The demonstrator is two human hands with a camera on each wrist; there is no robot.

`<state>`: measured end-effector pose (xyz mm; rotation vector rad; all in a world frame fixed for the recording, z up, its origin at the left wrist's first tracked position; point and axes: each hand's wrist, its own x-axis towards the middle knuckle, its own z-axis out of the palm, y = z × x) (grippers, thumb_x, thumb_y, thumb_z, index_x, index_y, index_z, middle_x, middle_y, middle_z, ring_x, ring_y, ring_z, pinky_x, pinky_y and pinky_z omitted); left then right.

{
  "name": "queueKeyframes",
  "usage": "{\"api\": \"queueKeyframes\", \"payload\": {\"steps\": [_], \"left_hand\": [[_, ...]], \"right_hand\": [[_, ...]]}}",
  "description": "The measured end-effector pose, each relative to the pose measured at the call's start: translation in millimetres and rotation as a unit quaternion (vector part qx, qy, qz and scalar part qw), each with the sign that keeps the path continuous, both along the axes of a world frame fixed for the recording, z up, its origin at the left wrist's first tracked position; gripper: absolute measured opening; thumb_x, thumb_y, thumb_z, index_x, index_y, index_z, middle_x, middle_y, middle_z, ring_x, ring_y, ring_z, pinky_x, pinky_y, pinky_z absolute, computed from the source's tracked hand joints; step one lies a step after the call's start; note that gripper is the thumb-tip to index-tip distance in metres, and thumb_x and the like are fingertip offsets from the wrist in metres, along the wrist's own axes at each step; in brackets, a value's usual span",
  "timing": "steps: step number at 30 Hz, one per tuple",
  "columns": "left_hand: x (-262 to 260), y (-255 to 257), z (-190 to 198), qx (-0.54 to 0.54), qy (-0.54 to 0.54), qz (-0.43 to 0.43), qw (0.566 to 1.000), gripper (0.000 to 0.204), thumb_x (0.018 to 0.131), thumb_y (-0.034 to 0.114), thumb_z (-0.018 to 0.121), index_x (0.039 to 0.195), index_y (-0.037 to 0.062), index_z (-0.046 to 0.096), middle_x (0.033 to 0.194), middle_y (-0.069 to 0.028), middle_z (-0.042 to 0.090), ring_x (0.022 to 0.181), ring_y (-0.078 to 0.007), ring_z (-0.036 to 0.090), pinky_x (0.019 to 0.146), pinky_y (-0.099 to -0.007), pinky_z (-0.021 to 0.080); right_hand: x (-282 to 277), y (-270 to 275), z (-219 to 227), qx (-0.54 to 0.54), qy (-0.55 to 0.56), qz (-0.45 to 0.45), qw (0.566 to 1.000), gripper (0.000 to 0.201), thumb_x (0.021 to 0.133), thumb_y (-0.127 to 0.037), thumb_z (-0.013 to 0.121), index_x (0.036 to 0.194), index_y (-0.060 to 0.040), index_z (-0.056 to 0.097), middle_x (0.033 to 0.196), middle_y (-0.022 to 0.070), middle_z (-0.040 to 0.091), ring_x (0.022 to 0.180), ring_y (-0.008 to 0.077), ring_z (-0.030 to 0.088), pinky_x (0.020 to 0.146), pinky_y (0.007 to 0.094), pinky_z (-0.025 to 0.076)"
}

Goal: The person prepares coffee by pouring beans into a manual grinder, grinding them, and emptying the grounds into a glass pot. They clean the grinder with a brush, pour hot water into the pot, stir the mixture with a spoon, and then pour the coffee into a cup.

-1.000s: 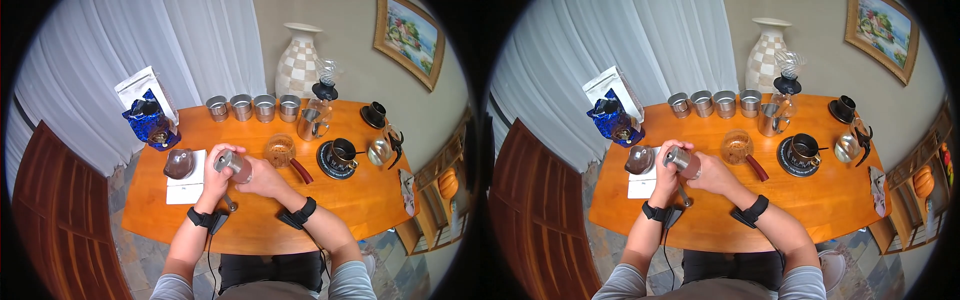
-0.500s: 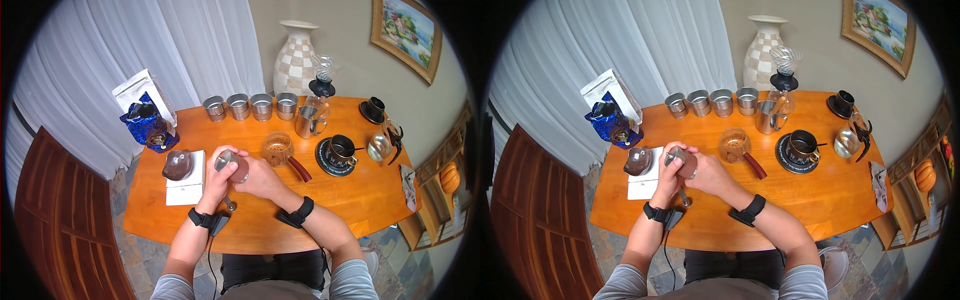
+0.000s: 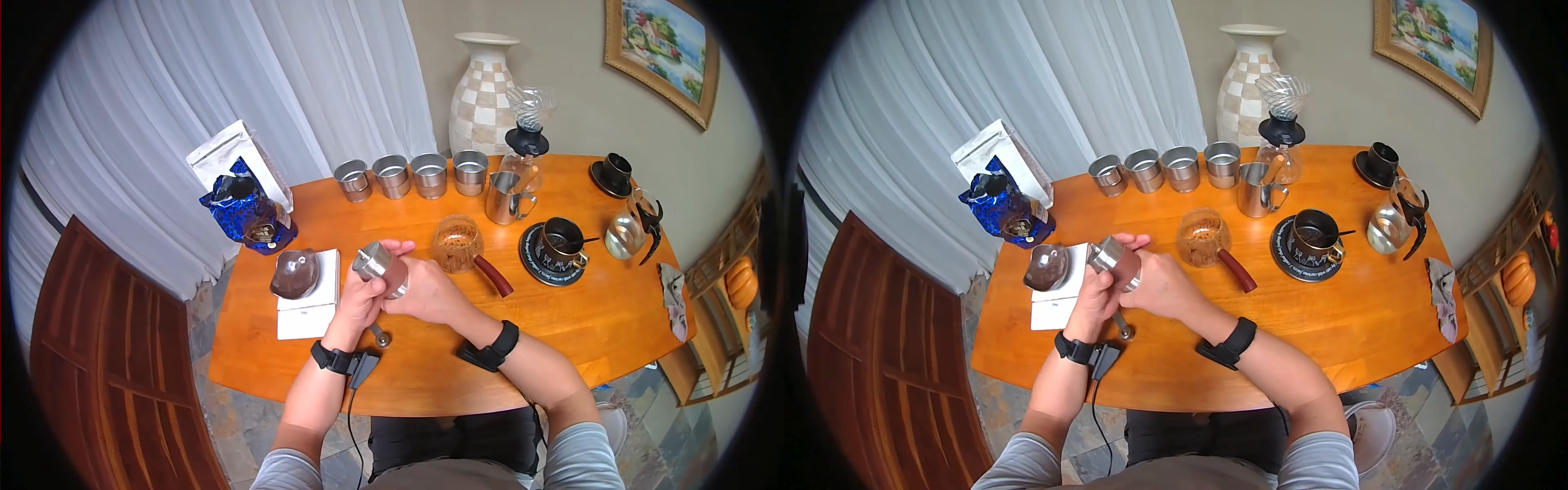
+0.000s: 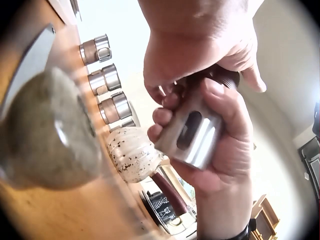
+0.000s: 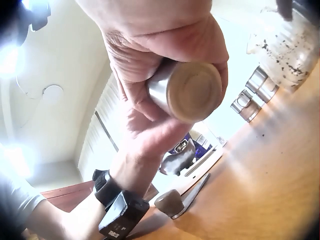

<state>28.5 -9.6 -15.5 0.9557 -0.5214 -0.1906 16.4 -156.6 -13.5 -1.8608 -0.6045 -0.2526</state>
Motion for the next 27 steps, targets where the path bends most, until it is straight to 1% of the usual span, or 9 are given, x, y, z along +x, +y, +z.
{"api": "queueKeyframes", "payload": {"steps": [1, 3, 7, 9, 10, 13, 22, 24, 27], "left_hand": [[1, 2, -1, -0.004, 0.002, -0.058, 0.998, 0.083, 0.069, 0.041, 0.086, 0.131, 0.0033, 0.046, 0.120, -0.0169, 0.060, 0.119, -0.0260, 0.054, 0.102, -0.0383, 0.044], [0, 0, -3, -0.017, -0.011, -0.070, 0.997, 0.079, 0.068, 0.038, 0.087, 0.128, 0.0033, 0.048, 0.118, -0.0164, 0.060, 0.119, -0.0271, 0.054, 0.102, -0.0391, 0.044], [-1, 2, -4, -0.002, -0.033, -0.044, 0.998, 0.064, 0.071, 0.030, 0.084, 0.119, 0.0031, 0.053, 0.110, -0.0149, 0.062, 0.119, -0.0313, 0.054, 0.102, -0.0422, 0.046], [3, 4, -10, -0.050, 0.005, -0.030, 0.998, 0.059, 0.072, 0.028, 0.082, 0.117, 0.0035, 0.053, 0.106, -0.0147, 0.063, 0.118, -0.0326, 0.054, 0.101, -0.0437, 0.046], [5, 6, -12, -0.095, 0.042, -0.017, 0.994, 0.055, 0.073, 0.025, 0.079, 0.116, 0.0039, 0.053, 0.103, -0.0144, 0.063, 0.117, -0.0338, 0.055, 0.100, -0.0451, 0.047], [4, 10, -6, -0.060, 0.038, -0.055, 0.996, 0.055, 0.074, 0.029, 0.077, 0.116, 0.0071, 0.049, 0.102, -0.0124, 0.063, 0.117, -0.0321, 0.054, 0.107, -0.0457, 0.041], [-1, 4, -2, -0.040, 0.006, 0.008, 0.999, 0.049, 0.075, 0.021, 0.073, 0.114, 0.0040, 0.049, 0.095, -0.0120, 0.061, 0.091, -0.0246, 0.061, 0.107, -0.0438, 0.040], [-4, 1, 1, -0.030, 0.002, 0.036, 0.999, 0.048, 0.075, 0.020, 0.073, 0.113, 0.0039, 0.049, 0.093, -0.0115, 0.060, 0.088, -0.0235, 0.060, 0.107, -0.0433, 0.040], [-5, 0, 3, -0.036, 0.023, 0.076, 0.996, 0.046, 0.074, 0.017, 0.075, 0.112, 0.0039, 0.052, 0.095, -0.0125, 0.063, 0.089, -0.0233, 0.063, 0.101, -0.0422, 0.043]], "right_hand": [[-1, -2, 4, 0.001, 0.000, -0.001, 1.000, 0.050, 0.061, -0.021, 0.078, 0.100, 0.0046, 0.059, 0.080, 0.0228, 0.066, 0.076, 0.0382, 0.067, 0.069, 0.0401, 0.054], [-4, -6, 16, 0.032, 0.103, 0.120, 0.987, 0.052, 0.061, -0.022, 0.079, 0.100, 0.0065, 0.060, 0.075, 0.0164, 0.066, 0.072, 0.0306, 0.068, 0.068, 0.0353, 0.053], [2, 2, -5, 0.150, 0.063, 0.124, 0.979, 0.046, 0.066, -0.021, 0.079, 0.098, 0.0061, 0.061, 0.079, 0.0107, 0.066, 0.070, 0.0219, 0.066, 0.066, 0.0307, 0.052], [1, -6, -3, 0.225, 0.337, 0.283, 0.869, 0.037, 0.071, -0.018, 0.077, 0.097, 0.0039, 0.061, 0.084, 0.0089, 0.065, 0.070, 0.0175, 0.065, 0.065, 0.0299, 0.051], [0, -7, -2, 0.224, 0.340, 0.285, 0.868, 0.037, 0.071, -0.018, 0.077, 0.097, 0.0039, 0.061, 0.084, 0.0089, 0.065, 0.070, 0.0175, 0.065, 0.065, 0.0299, 0.051], [-3, -6, 1, 0.238, 0.418, 0.304, 0.822, 0.030, 0.074, -0.013, 0.076, 0.095, 0.0023, 0.062, 0.082, 0.0082, 0.063, 0.067, 0.0149, 0.063, 0.062, 0.0288, 0.051], [-4, 1, 1, 0.176, 0.341, 0.248, 0.890, 0.022, 0.068, -0.011, 0.069, 0.084, 0.0010, 0.061, 0.067, 0.0069, 0.061, 0.059, 0.0155, 0.061, 0.054, 0.0281, 0.048], [-8, 2, 5, 0.081, 0.241, 0.138, 0.957, 0.026, 0.064, -0.014, 0.069, 0.080, 0.0028, 0.059, 0.063, 0.0096, 0.061, 0.058, 0.0179, 0.062, 0.055, 0.0292, 0.048], [-8, 4, 8, 0.026, 0.192, 0.081, 0.978, 0.031, 0.062, -0.018, 0.070, 0.079, 0.0042, 0.058, 0.065, 0.0129, 0.062, 0.059, 0.0213, 0.063, 0.056, 0.0304, 0.049]]}}
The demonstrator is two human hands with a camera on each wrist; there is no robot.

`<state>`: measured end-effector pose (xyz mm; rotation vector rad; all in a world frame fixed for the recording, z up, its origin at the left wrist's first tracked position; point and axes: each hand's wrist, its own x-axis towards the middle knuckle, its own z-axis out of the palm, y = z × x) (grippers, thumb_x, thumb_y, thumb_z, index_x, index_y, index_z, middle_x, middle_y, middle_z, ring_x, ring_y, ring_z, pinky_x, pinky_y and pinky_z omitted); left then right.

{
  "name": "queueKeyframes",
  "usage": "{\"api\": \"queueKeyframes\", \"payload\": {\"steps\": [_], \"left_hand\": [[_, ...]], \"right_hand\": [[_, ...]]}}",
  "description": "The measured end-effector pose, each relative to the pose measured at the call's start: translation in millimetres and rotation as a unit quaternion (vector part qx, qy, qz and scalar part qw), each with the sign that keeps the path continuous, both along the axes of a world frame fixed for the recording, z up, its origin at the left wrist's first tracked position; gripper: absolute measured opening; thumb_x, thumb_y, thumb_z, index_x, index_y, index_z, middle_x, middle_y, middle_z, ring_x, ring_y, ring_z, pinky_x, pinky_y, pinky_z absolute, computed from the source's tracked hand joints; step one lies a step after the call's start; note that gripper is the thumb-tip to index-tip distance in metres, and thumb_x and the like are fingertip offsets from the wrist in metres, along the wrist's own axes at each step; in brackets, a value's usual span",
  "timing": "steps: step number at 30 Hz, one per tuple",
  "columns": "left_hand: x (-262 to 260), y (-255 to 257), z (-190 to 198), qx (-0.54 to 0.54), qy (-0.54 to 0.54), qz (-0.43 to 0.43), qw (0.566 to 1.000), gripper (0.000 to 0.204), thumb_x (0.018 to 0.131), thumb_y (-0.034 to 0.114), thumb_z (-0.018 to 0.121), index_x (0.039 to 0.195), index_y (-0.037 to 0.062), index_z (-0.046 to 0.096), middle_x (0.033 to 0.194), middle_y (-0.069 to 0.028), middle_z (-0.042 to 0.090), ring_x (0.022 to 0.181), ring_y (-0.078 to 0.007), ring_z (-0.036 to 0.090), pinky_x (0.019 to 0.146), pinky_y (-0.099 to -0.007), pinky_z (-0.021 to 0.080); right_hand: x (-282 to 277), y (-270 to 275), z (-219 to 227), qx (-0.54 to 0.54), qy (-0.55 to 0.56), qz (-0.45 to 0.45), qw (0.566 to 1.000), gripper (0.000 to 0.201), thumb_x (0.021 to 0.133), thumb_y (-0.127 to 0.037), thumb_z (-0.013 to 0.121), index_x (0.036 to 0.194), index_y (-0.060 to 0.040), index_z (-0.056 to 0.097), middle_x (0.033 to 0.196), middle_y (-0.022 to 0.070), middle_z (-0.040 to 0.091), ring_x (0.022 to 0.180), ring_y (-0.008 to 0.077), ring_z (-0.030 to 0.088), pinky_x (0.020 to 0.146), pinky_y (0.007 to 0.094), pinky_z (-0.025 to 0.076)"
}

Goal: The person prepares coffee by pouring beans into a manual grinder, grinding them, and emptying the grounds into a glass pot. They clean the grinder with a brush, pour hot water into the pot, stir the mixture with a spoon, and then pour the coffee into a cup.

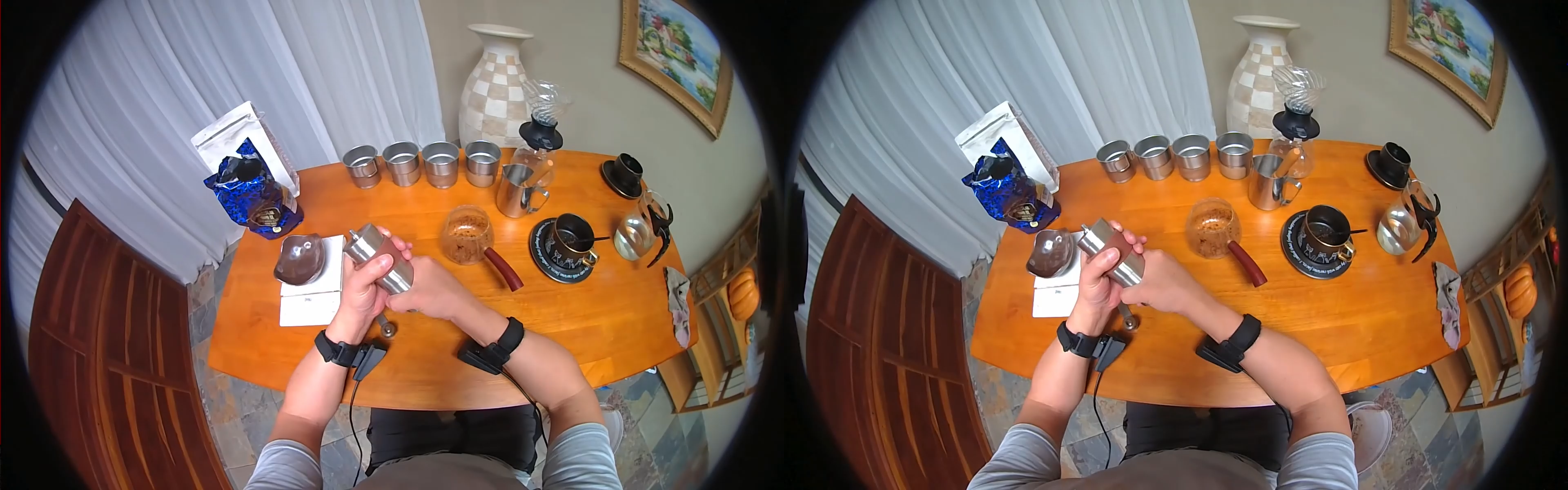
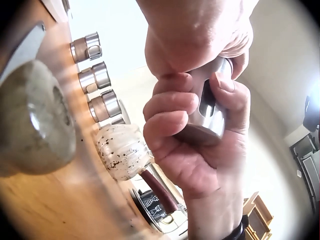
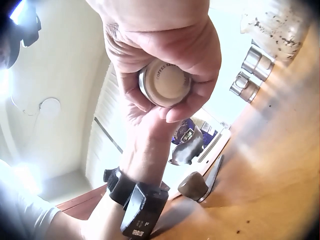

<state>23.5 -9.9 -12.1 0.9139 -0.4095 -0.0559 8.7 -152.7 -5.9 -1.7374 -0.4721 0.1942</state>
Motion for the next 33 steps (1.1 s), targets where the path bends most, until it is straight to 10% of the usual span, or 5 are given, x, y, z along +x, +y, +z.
{"api": "queueKeyframes", "payload": {"steps": [13, 21, 25, 27, 33], "left_hand": [[5, 6, -9, 0.012, -0.034, -0.065, 0.997, 0.053, 0.073, 0.023, 0.073, 0.115, 0.0050, 0.047, 0.094, -0.0097, 0.058, 0.092, -0.0249, 0.059, 0.106, -0.0417, 0.037], [-5, -3, 5, -0.006, 0.015, 0.034, 0.999, 0.045, 0.075, 0.015, 0.074, 0.111, 0.0038, 0.050, 0.094, -0.0123, 0.061, 0.092, -0.0263, 0.062, 0.087, -0.0386, 0.052], [3, 6, -1, -0.006, -0.011, -0.015, 1.000, 0.049, 0.072, 0.021, 0.076, 0.111, 0.0049, 0.051, 0.094, -0.0121, 0.062, 0.092, -0.0266, 0.063, 0.100, -0.0436, 0.043], [4, 9, -6, -0.016, -0.072, -0.093, 0.993, 0.054, 0.068, 0.029, 0.077, 0.110, 0.0059, 0.052, 0.092, -0.0105, 0.063, 0.091, -0.0265, 0.064, 0.110, -0.0474, 0.031], [-4, 10, -2, 0.019, -0.054, -0.134, 0.989, 0.060, 0.063, 0.035, 0.079, 0.108, 0.0079, 0.051, 0.088, -0.0070, 0.062, 0.087, -0.0265, 0.065, 0.107, -0.0436, 0.034]], "right_hand": [[2, -2, -11, 0.124, 0.113, 0.096, 0.981, 0.021, 0.059, -0.013, 0.067, 0.071, 0.0015, 0.058, 0.064, 0.0074, 0.060, 0.059, 0.0139, 0.060, 0.054, 0.0261, 0.045], [-4, 7, -5, -0.001, -0.122, -0.085, 0.989, 0.049, 0.060, -0.025, 0.077, 0.093, 0.0059, 0.059, 0.081, 0.0245, 0.065, 0.076, 0.0427, 0.063, 0.070, 0.0396, 0.053], [0, 0, -7, -0.044, -0.169, -0.059, 0.983, 0.045, 0.065, -0.024, 0.079, 0.096, 0.0029, 0.060, 0.083, 0.0197, 0.068, 0.072, 0.0346, 0.067, 0.068, 0.0364, 0.054], [4, -10, -8, 0.211, 0.224, 0.229, 0.923, 0.036, 0.072, -0.019, 0.079, 0.097, -0.0010, 0.061, 0.084, 0.0116, 0.068, 0.071, 0.0237, 0.068, 0.065, 0.0327, 0.055], [-6, 2, -16, 0.281, 0.256, 0.258, 0.888, 0.033, 0.071, -0.009, 0.076, 0.097, -0.0015, 0.059, 0.080, 0.0065, 0.063, 0.065, 0.0162, 0.065, 0.059, 0.0283, 0.053]]}}
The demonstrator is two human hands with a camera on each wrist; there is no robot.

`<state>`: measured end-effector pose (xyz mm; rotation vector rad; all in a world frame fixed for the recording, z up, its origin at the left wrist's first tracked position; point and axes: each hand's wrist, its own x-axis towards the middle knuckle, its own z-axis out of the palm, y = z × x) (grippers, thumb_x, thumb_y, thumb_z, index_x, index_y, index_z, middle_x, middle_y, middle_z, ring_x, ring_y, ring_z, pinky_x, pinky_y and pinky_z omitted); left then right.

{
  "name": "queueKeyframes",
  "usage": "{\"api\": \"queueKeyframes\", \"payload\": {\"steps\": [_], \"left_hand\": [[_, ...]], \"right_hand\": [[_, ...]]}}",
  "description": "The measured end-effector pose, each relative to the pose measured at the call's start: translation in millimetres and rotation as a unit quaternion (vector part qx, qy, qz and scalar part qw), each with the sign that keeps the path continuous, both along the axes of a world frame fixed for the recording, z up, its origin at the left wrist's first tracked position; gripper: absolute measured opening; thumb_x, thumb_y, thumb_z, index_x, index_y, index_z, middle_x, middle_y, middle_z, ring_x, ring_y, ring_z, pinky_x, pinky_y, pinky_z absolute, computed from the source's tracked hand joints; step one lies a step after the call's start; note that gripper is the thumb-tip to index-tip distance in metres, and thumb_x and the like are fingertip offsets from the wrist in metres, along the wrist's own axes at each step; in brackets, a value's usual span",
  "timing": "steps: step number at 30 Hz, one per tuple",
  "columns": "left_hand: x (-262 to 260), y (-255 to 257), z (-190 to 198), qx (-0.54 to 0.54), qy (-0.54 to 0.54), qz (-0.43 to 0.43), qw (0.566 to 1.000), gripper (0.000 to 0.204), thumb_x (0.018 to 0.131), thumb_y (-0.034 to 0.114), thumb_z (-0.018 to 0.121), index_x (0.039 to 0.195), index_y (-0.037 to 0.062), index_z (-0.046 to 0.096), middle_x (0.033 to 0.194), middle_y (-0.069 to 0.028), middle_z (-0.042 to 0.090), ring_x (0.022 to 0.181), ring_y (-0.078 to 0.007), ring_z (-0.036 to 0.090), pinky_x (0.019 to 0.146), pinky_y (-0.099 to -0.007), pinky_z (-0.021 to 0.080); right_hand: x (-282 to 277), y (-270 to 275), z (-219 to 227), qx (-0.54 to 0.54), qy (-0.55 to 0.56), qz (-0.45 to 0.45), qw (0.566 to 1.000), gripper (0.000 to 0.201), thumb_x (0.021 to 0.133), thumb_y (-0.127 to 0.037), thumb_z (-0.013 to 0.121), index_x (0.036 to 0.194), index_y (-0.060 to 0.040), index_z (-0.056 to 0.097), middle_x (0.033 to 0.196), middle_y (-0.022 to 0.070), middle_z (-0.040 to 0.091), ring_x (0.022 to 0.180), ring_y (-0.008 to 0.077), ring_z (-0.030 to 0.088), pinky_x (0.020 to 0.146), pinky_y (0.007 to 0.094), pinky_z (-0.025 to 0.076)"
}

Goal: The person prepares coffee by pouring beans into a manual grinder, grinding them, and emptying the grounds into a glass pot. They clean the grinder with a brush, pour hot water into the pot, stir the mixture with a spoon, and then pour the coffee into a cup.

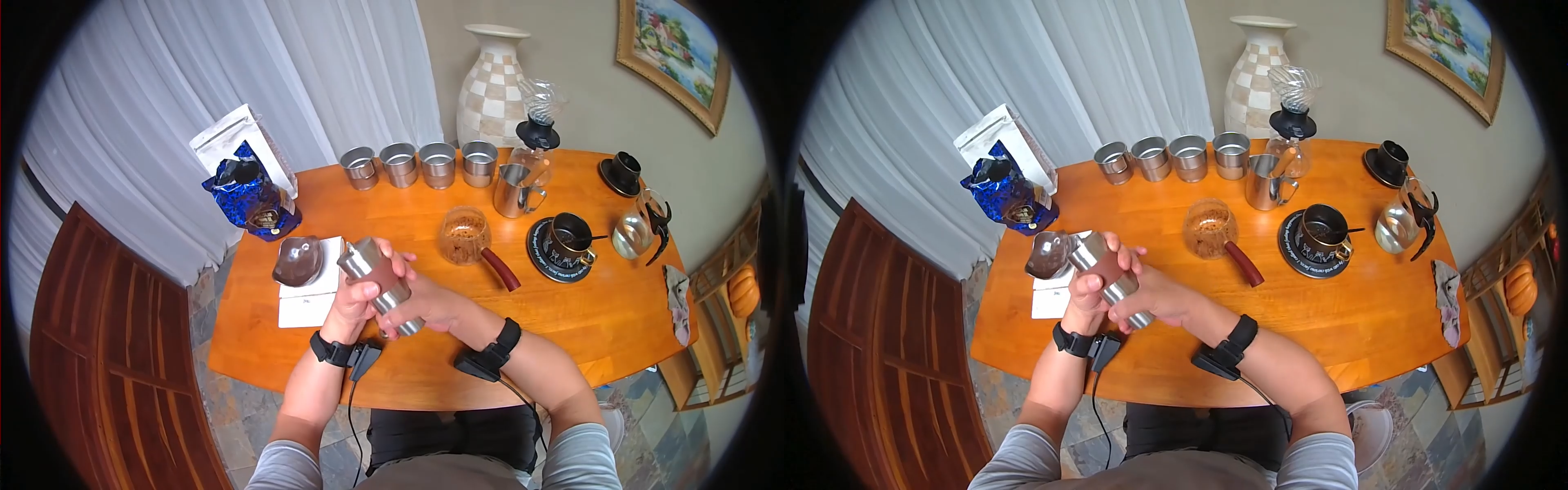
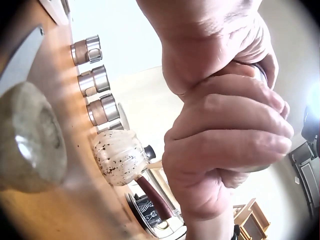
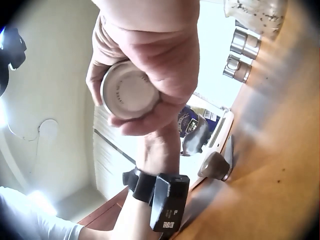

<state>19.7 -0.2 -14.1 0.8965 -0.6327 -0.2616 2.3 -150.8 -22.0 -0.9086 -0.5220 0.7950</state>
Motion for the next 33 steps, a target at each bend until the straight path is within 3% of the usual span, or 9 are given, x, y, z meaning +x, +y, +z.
{"api": "queueKeyframes", "payload": {"steps": [6, 8, 10, 13, 19, 20, 22, 25, 33], "left_hand": [[-4, -1, 10, 0.010, 0.010, 0.063, 0.998, 0.058, 0.067, 0.029, 0.076, 0.112, 0.0067, 0.049, 0.089, -0.0089, 0.060, 0.089, -0.0262, 0.064, 0.110, -0.0416, 0.032], [-1, 0, 8, -0.010, 0.019, 0.061, 0.998, 0.049, 0.071, 0.018, 0.075, 0.111, 0.0040, 0.052, 0.096, -0.0125, 0.061, 0.094, -0.0265, 0.063, 0.095, -0.0403, 0.047], [-1, -3, 9, -0.010, 0.021, 0.089, 0.996, 0.048, 0.072, 0.017, 0.075, 0.111, 0.0037, 0.052, 0.096, -0.0125, 0.061, 0.093, -0.0264, 0.063, 0.094, -0.0399, 0.047], [-8, -12, 12, -0.008, 0.054, 0.149, 0.987, 0.046, 0.073, 0.014, 0.074, 0.112, 0.0032, 0.051, 0.096, -0.0125, 0.062, 0.093, -0.0262, 0.063, 0.092, -0.0397, 0.049], [1, -7, 8, -0.002, 0.024, 0.158, 0.987, 0.048, 0.073, 0.019, 0.074, 0.112, 0.0033, 0.050, 0.095, -0.0120, 0.062, 0.095, -0.0259, 0.064, 0.104, -0.0431, 0.040], [3, -4, 5, -0.002, -0.015, 0.132, 0.991, 0.049, 0.074, 0.022, 0.073, 0.112, 0.0033, 0.050, 0.094, -0.0120, 0.062, 0.096, -0.0261, 0.064, 0.109, -0.0441, 0.036], [4, -2, -1, -0.016, -0.007, 0.101, 0.995, 0.050, 0.074, 0.025, 0.072, 0.112, 0.0034, 0.049, 0.094, -0.0118, 0.062, 0.096, -0.0264, 0.064, 0.112, -0.0445, 0.031], [2, -5, 0, -0.008, 0.012, 0.083, 0.996, 0.054, 0.071, 0.035, 0.071, 0.111, 0.0059, 0.048, 0.091, -0.0090, 0.060, 0.095, -0.0267, 0.062, 0.115, -0.0448, 0.026], [6, -4, -2, -0.013, 0.030, 0.081, 0.996, 0.052, 0.074, 0.035, 0.070, 0.111, 0.0065, 0.049, 0.092, -0.0088, 0.060, 0.096, -0.0275, 0.061, 0.113, -0.0441, 0.028]], "right_hand": [[-3, 0, 20, -0.148, -0.130, -0.150, 0.969, 0.029, 0.066, -0.012, 0.071, 0.088, 0.0013, 0.059, 0.071, 0.0080, 0.062, 0.060, 0.0184, 0.064, 0.057, 0.0297, 0.051], [-3, 0, 23, -0.183, -0.178, -0.186, 0.949, 0.029, 0.065, -0.014, 0.071, 0.085, 0.0034, 0.059, 0.069, 0.0112, 0.063, 0.059, 0.0219, 0.064, 0.058, 0.0310, 0.052], [-6, 1, 32, -0.286, -0.297, -0.269, 0.870, 0.036, 0.063, -0.019, 0.073, 0.084, 0.0066, 0.059, 0.071, 0.0204, 0.064, 0.064, 0.0335, 0.066, 0.062, 0.0356, 0.053], [-8, 10, 22, -0.254, -0.385, -0.401, 0.792, 0.044, 0.063, -0.023, 0.076, 0.091, 0.0064, 0.060, 0.077, 0.0256, 0.064, 0.073, 0.0417, 0.066, 0.067, 0.0404, 0.054], [-4, 8, 15, -0.318, -0.427, -0.384, 0.754, 0.046, 0.069, -0.026, 0.076, 0.097, 0.0065, 0.059, 0.079, 0.0212, 0.067, 0.075, 0.0360, 0.069, 0.067, 0.0394, 0.054], [-1, 4, 15, -0.318, -0.425, -0.383, 0.756, 0.046, 0.069, -0.026, 0.076, 0.097, 0.0065, 0.059, 0.079, 0.0212, 0.067, 0.075, 0.0360, 0.069, 0.067, 0.0394, 0.054], [10, -7, 16, -0.109, -0.174, -0.094, 0.974, 0.037, 0.081, -0.028, 0.073, 0.097, 0.0028, 0.061, 0.084, 0.0126, 0.068, 0.073, 0.0251, 0.070, 0.067, 0.0349, 0.056], [13, -11, 0, 0.037, 0.035, 0.022, 0.998, 0.032, 0.091, -0.031, 0.067, 0.101, -0.0016, 0.061, 0.089, 0.0063, 0.067, 0.075, 0.0171, 0.068, 0.070, 0.0312, 0.057], [16, -12, -7, 0.055, 0.034, 0.025, 0.998, 0.037, 0.090, -0.029, 0.068, 0.109, 0.0001, 0.058, 0.092, 0.0097, 0.067, 0.081, 0.0188, 0.069, 0.076, 0.0318, 0.058]]}}
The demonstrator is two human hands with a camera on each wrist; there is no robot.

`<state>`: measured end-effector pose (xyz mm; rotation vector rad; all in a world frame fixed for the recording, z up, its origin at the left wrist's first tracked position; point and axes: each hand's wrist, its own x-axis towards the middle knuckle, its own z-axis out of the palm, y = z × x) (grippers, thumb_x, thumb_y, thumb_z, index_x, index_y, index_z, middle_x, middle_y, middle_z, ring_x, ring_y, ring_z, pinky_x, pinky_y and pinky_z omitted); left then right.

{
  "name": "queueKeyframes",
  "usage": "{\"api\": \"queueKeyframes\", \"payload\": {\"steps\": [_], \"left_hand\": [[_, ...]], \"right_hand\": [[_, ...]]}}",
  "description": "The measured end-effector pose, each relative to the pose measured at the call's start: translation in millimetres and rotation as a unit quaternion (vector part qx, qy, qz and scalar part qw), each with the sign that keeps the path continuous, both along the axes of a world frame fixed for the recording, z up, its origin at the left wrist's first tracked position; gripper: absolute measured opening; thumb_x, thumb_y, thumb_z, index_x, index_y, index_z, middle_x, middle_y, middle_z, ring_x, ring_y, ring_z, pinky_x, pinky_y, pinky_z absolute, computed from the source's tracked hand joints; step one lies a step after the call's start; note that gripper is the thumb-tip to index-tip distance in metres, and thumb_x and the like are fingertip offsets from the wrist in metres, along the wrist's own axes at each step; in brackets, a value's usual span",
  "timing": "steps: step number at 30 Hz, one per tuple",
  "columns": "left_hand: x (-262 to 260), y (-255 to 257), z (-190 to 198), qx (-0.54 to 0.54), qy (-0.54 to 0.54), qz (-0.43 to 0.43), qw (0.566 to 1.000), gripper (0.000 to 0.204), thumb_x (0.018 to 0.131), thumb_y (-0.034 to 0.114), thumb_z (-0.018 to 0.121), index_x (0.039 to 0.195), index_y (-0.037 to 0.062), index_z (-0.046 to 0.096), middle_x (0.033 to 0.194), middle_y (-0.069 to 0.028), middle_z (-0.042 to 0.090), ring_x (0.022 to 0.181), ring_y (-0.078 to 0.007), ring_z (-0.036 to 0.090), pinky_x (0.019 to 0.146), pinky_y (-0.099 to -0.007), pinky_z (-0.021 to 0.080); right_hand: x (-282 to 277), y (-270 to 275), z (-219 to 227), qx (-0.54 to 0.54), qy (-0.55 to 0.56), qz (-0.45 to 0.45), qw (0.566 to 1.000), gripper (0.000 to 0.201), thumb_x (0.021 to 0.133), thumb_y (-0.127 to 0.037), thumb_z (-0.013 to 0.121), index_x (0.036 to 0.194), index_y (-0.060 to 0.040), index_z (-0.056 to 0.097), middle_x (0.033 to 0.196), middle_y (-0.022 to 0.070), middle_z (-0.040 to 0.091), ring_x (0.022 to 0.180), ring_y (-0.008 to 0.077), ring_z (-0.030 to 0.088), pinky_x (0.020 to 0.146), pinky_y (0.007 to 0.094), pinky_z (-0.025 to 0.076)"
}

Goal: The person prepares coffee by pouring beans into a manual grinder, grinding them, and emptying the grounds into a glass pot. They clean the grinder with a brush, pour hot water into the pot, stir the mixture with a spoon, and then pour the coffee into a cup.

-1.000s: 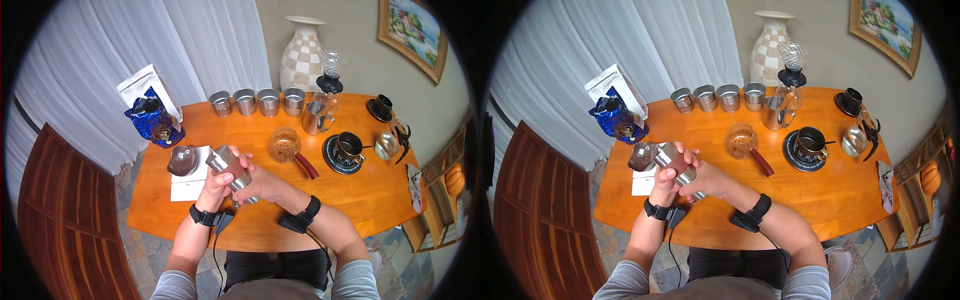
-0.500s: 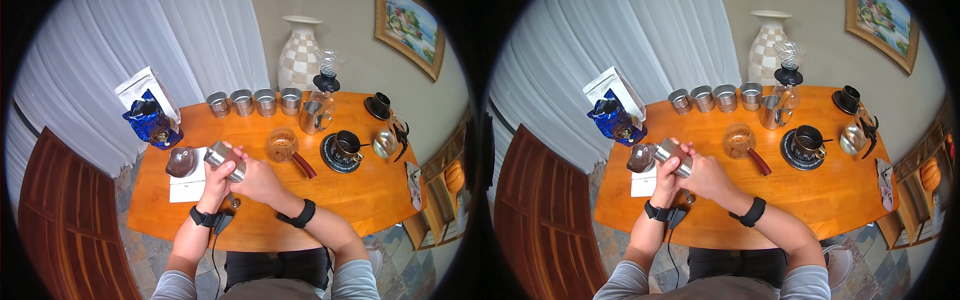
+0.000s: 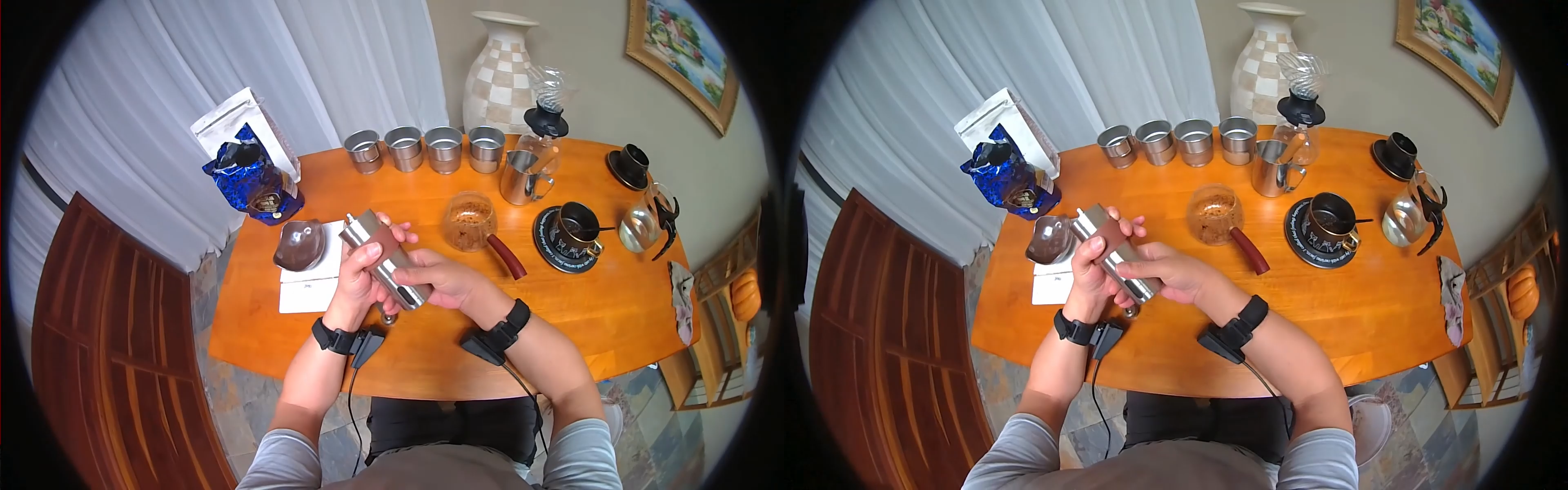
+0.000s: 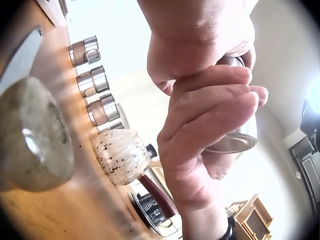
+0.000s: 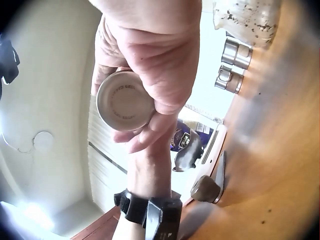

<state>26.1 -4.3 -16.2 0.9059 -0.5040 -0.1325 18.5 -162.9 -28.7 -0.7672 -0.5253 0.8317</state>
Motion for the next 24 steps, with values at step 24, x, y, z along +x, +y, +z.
{"api": "queueKeyframes", "payload": {"steps": [24], "left_hand": [[-6, 3, 11, 0.047, -0.025, 0.012, 0.999, 0.054, 0.070, 0.027, 0.074, 0.113, 0.0052, 0.049, 0.090, -0.0111, 0.062, 0.087, -0.0253, 0.063, 0.110, -0.0444, 0.033]], "right_hand": [[-17, 15, 23, -0.229, -0.171, -0.210, 0.935, 0.032, 0.065, -0.015, 0.071, 0.089, 0.0025, 0.059, 0.072, 0.0085, 0.061, 0.061, 0.0178, 0.063, 0.055, 0.0292, 0.048]]}}
